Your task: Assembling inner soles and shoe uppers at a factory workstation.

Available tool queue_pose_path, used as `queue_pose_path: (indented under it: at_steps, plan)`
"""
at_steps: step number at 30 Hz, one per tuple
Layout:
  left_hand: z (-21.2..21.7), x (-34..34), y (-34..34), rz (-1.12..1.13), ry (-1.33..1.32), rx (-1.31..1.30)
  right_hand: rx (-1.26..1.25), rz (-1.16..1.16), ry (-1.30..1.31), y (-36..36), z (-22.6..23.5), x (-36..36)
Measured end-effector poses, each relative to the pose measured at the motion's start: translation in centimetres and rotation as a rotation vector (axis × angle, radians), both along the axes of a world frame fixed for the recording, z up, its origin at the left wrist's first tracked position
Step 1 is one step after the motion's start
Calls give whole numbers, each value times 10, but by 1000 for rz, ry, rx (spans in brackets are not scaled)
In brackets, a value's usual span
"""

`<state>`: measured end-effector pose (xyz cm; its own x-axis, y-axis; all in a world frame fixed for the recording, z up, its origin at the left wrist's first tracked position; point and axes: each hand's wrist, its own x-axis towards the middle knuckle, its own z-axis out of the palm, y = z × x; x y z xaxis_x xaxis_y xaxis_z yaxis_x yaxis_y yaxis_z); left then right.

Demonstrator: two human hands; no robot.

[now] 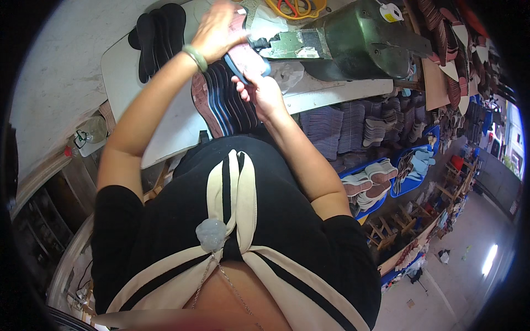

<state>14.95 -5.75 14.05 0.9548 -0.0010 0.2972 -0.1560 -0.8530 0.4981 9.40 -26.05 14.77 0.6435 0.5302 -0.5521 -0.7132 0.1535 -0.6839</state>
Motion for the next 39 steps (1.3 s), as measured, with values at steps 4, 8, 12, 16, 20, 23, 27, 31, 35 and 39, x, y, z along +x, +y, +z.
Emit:
queue_pose_path:
  at_steps: [4, 8, 12, 16, 20, 23, 27, 31, 35, 39]
  plan:
    - [13, 20, 13, -491, -287, 335, 21, 13, -20, 18, 3, 7]
    - [44, 39, 11, -700, 415, 430, -4, 54, -8, 24, -7, 18]
    - [49, 27, 14, -606, 455, 427, -43, 33, -44, 25, -3, 19]
    - [40, 6, 15, -503, 496, 273, -108, 127, -115, 13, -5, 29]
    - [43, -12, 4, -367, 562, 165, -189, 186, -188, 2, 3, 37]
    - [37, -20, 1, -271, 633, 41, -229, 205, -240, -5, 2, 38]
    - [32, -29, -4, -216, 557, -44, -241, 236, -282, -17, -1, 22]
    - [24, -35, -9, -196, 489, -201, -182, 224, -286, -33, -6, -10]
    - [39, -42, -19, -126, 673, -388, -58, 228, -312, -54, -6, -49]
    - [27, -44, -27, 54, 700, -573, 28, 309, -43, -59, 13, -72]
